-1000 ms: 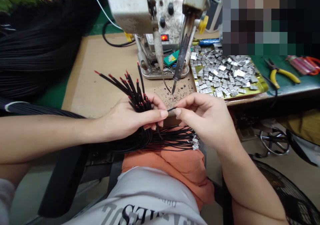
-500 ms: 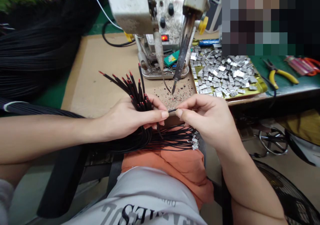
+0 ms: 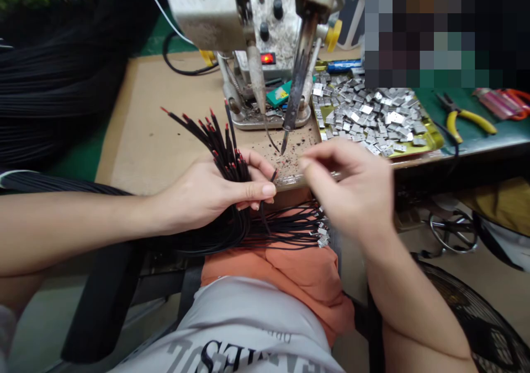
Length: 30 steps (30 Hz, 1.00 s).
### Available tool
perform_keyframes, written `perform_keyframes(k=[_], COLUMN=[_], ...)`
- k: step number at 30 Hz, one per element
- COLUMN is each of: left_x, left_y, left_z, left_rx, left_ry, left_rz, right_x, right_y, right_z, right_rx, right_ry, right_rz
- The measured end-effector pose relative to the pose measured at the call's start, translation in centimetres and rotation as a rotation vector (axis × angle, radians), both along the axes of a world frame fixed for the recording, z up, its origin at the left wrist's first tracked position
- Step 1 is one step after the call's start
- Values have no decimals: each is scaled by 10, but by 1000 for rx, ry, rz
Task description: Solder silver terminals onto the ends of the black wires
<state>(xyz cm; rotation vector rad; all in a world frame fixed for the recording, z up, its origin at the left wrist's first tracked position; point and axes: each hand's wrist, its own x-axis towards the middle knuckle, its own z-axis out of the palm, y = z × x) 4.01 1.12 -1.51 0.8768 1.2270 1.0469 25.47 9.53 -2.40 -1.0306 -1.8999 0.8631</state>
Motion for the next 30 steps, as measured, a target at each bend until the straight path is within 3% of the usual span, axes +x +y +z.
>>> perform_keyframes(k=[2, 5, 12, 17, 20, 22, 26, 30], left_x=[1, 5, 4, 3, 2, 2, 0, 0], left_y=[3, 7, 12, 16, 18, 19, 20, 22], left_z=[2, 6, 5, 2, 4, 5, 5, 4], left_rx=[-13, -57, -61, -93, -124, -130, -137, -119], left_ry=[3, 16, 47, -26, -54, -79, -102, -93], left_rz=[44, 91, 136, 160, 167, 166, 189, 194], right_x=[17, 37, 39, 39, 38, 32, 8, -15], right_y=[23, 51, 65, 65, 65, 60, 35, 11], right_z=[7, 10, -19, -23, -18, -14, -8, -14], right_rx=[122, 57, 353, 474, 532, 475, 104, -181], right_ry=[-168, -424, -746, -820, -667, -393, 187, 345], right_rz=[-201, -369, -439, -462, -524, -511, -269, -74])
